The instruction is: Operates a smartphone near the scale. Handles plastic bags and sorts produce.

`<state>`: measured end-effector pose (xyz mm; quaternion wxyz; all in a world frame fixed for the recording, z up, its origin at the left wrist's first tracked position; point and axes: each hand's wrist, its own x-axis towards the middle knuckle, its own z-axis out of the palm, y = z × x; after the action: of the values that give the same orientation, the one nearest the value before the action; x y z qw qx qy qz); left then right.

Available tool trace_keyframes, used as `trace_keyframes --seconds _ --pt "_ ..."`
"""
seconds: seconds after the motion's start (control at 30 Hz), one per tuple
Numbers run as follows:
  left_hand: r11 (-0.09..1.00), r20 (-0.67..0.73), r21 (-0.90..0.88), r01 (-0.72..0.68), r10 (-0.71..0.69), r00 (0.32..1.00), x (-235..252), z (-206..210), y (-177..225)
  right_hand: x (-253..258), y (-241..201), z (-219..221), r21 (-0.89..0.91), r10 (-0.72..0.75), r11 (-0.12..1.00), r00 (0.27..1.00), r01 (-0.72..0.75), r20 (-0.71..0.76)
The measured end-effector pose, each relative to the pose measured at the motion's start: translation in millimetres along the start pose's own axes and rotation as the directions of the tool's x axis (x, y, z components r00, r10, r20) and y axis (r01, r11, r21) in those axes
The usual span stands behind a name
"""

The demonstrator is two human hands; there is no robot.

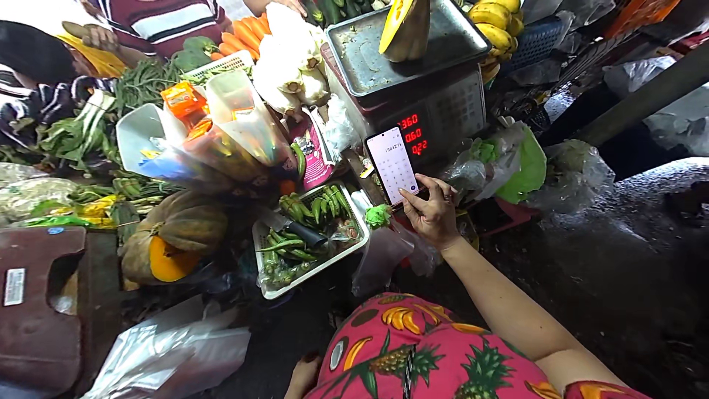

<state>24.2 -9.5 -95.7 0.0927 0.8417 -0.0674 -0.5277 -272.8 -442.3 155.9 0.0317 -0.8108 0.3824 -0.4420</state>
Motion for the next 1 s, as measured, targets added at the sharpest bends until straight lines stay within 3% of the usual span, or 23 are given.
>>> trace_keyframes --seconds 0.1,0.2,0.27,0.33,0.5,0.8,1.0 --pt "0.999 -0.004 0.005 -0.032 0.032 0.999 -4.6 1.9 14.6 -1.0 0.4 -5.8 0.047 0.058 0.997 0.998 -0.056 -0.038" --pt "0.985 -0.018 0.043 -0.165 0.166 0.986 -13.7 2.7 39.2 1.1 7.1 -10.2 -0.002 0.115 0.993 0.993 -0.115 -0.029" --pt "0.954 0.001 0.061 -0.293 0.294 0.956 -45.7 -2.1 77.8 2.4 12.7 -14.5 -0.004 0.122 0.993 0.993 -0.122 -0.004" --pt "0.936 0.067 0.104 -0.335 0.330 0.942 -94.6 -12.5 130.1 6.8 12.8 -24.9 0.060 0.136 0.989 0.990 -0.133 -0.044" --pt "0.863 0.187 0.331 -0.382 0.337 0.923 -114.5 -22.0 187.3 6.3 17.9 -56.5 0.113 0.264 0.962 0.952 -0.248 -0.157" --pt "0.746 0.304 0.473 -0.469 0.362 0.881 -102.7 -38.4 214.0 14.5 -27.2 -30.0 0.002 0.183 0.983 0.966 -0.186 0.185" --pt "0.754 0.297 0.492 -0.435 0.324 0.898 -96.6 -53.3 188.2 36.5 -43.5 -15.2 -0.131 0.164 0.981 0.970 -0.141 0.182"
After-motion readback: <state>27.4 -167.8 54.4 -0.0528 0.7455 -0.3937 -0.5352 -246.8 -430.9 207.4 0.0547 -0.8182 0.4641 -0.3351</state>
